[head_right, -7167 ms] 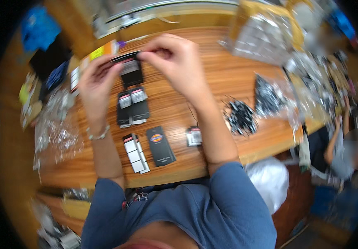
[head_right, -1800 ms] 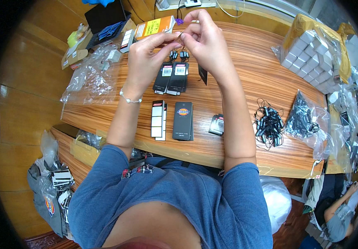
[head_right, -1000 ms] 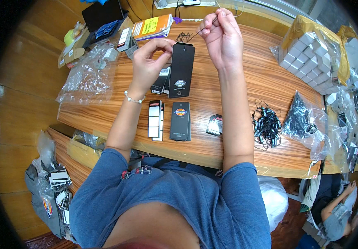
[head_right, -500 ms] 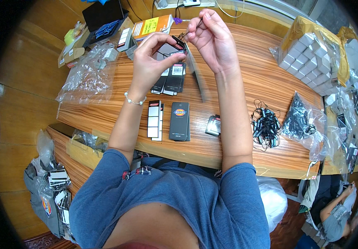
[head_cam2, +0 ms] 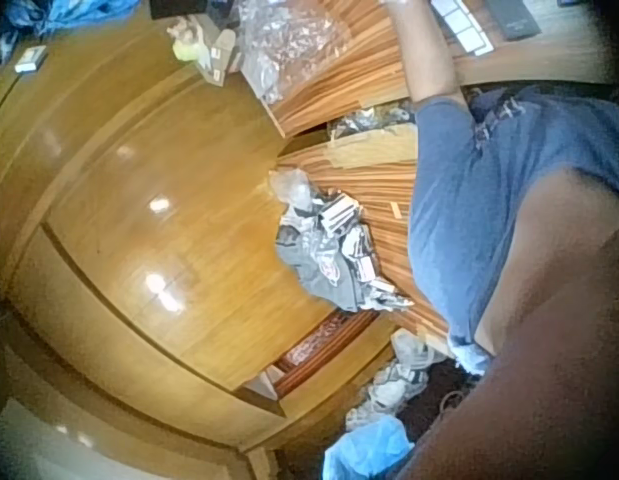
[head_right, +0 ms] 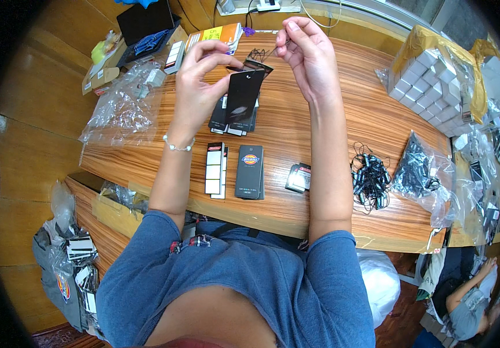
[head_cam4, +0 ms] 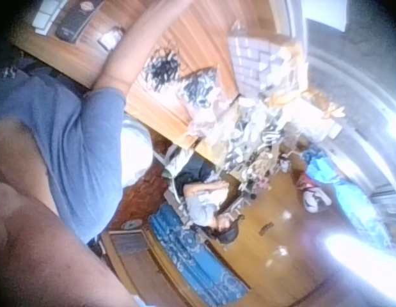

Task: The person repeatedly picks up small black rectangular boxes and thin black cords from a wooden table, attaches the cords to the boxes, and places the assembled units back on the table. The workspace is cluttered with plastic bags, stacks of boxes, and loose cords.

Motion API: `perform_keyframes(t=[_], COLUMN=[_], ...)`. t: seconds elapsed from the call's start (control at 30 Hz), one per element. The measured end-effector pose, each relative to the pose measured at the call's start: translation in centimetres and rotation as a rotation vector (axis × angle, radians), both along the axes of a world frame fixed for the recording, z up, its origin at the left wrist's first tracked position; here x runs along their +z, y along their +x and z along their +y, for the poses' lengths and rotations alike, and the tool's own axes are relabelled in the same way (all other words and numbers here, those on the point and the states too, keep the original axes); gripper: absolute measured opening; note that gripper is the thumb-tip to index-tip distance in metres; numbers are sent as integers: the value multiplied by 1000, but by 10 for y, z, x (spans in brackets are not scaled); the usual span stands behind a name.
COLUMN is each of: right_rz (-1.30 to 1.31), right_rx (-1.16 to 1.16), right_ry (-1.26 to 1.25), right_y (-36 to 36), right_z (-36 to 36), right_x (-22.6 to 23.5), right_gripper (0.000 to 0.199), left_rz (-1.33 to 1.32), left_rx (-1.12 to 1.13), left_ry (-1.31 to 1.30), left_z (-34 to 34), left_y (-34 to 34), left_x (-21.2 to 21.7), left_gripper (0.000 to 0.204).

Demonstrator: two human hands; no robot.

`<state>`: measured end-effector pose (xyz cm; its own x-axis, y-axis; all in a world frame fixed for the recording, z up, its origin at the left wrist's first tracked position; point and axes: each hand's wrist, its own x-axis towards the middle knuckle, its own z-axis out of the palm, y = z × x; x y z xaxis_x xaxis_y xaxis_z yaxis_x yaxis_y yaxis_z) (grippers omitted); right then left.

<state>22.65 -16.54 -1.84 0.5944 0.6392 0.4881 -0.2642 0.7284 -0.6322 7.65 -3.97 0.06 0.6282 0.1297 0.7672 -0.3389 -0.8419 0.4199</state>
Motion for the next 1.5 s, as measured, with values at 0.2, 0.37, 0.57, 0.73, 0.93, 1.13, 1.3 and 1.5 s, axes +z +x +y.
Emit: perform_keyframes(t=[0.2, 0.37, 0.57, 0.73, 0.93, 1.13, 1.3, 1.5], right_rz=[-232, -427, -534, -465, -169, -77, -394, -437], right_rx=[-247, -281, -283, -343, -389, -289, -309, -224], right_ry=[-224, -229, -307, -304, -187, -145, -223, -241], right_y=[-22, -30, -42, -38, -26, -21, -38, -49], right_z=[0, 0, -1, -1, -1, -3, -1, -1], right_x=[10, 14, 20, 18, 15, 11, 19, 23], right_gripper=[13, 12, 17, 18, 18, 22, 20, 21], left_rz=[181, 227, 109, -33, -64, -58, -22, -1], left_rx=[65, -132, -166, -51, -106, -92, -111, -223], left_ry=[82, -168, -402, -120, -369, -419, -449, -599], left_z=[2, 7, 0, 1, 13, 13, 7, 3], left_y=[-10, -11, -11, -11, -11, -9, -5, -2], left_x=[27, 32, 34, 37, 30, 23, 21, 20], left_gripper=[13, 14, 10, 12, 16, 17, 17, 16])
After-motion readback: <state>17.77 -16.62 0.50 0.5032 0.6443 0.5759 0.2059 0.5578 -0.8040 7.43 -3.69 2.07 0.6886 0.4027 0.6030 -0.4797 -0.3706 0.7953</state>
